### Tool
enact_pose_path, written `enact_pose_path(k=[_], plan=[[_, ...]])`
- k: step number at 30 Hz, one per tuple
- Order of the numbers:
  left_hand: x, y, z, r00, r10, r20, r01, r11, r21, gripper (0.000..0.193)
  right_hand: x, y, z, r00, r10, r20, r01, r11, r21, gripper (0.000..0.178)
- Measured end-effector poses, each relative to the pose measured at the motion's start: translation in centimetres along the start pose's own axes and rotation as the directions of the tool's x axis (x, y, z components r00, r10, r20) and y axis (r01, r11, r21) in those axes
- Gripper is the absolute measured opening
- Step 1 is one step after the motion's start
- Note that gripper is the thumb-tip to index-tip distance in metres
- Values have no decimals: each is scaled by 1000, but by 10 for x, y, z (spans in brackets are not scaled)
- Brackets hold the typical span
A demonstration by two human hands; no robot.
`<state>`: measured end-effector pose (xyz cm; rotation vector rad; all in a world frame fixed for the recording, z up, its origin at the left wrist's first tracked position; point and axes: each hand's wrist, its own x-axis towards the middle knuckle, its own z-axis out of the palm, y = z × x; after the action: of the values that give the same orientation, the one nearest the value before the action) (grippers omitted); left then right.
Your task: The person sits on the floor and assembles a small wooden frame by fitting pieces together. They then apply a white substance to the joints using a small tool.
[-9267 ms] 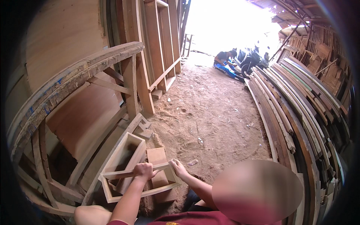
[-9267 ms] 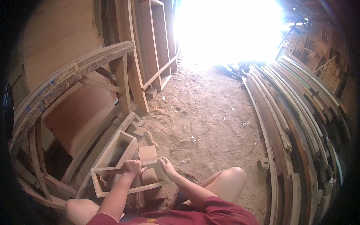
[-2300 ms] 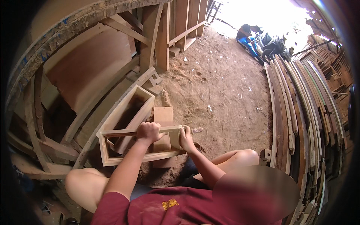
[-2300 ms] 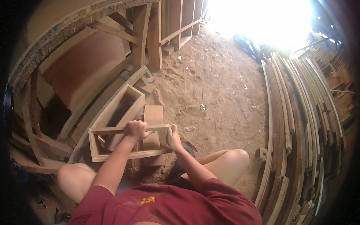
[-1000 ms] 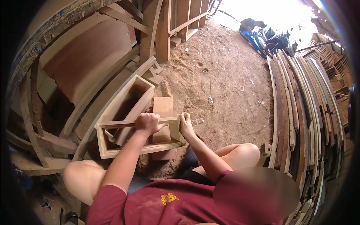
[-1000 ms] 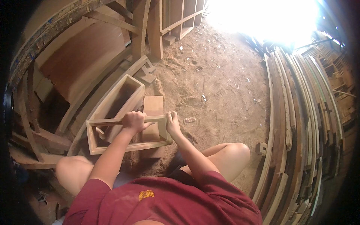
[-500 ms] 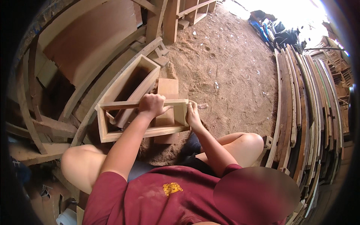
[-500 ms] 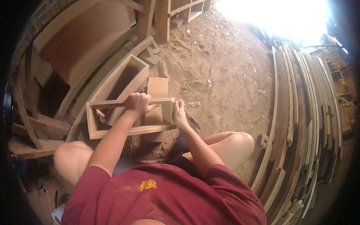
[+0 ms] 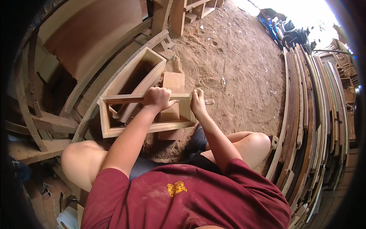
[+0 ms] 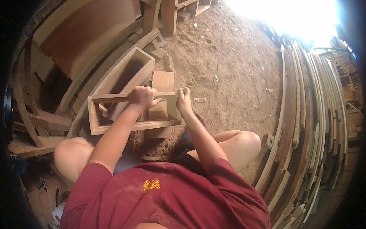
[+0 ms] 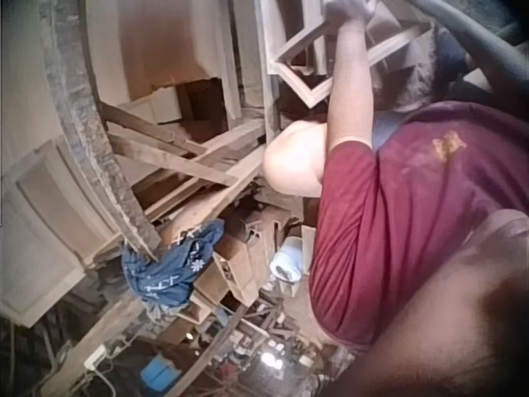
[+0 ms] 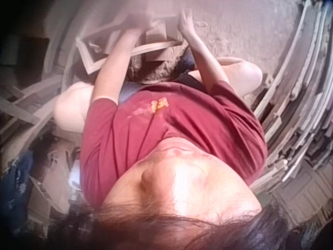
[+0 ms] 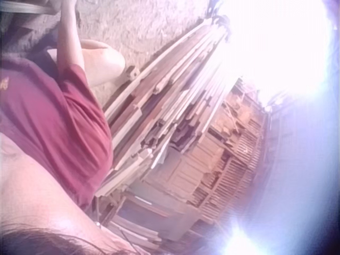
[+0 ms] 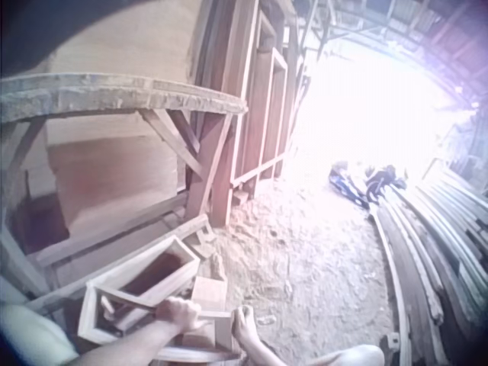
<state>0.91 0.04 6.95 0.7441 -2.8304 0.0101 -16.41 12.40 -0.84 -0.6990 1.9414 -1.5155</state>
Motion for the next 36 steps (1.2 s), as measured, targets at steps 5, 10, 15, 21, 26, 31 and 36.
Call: enact_pose_path(k=[5, 10, 15, 21, 26, 31, 36], plan=[[-1, -1, -1, 1000, -10, 1, 10, 1000, 0, 52, -31, 14, -5, 998, -68, 11, 69, 995, -70, 33], [-3, -2, 3, 1000, 8, -15, -8, 1000, 3, 52, -27, 31, -5, 992, -122, -13, 120, 987, -105, 35], [-1, 2, -4, 1000, 20, 6, -20, 1000, 8, 52, 2, 1, -2, 999, 34, -15, -34, 999, -39, 37], [-3, 0, -3, 1000, -2, -1, 2, 1000, 15, 53, -60, 14, -29, 990, 105, 92, -92, 986, -136, 28], [-4, -1, -7, 1000, 6, 8, -7, 1000, 23, 56, -76, 1, -57, 984, 148, -101, -154, 987, -56, 19], [0, 3, -13, 999, -1, 54, 0, 1000, 29, 59, -78, -14, -68, 973, 228, -26, -220, 960, 172, 18], [6, 6, -17, 995, -18, 96, 14, 999, 38, 62, -90, 2, -51, 998, -46, -33, 42, 993, -108, 13]])
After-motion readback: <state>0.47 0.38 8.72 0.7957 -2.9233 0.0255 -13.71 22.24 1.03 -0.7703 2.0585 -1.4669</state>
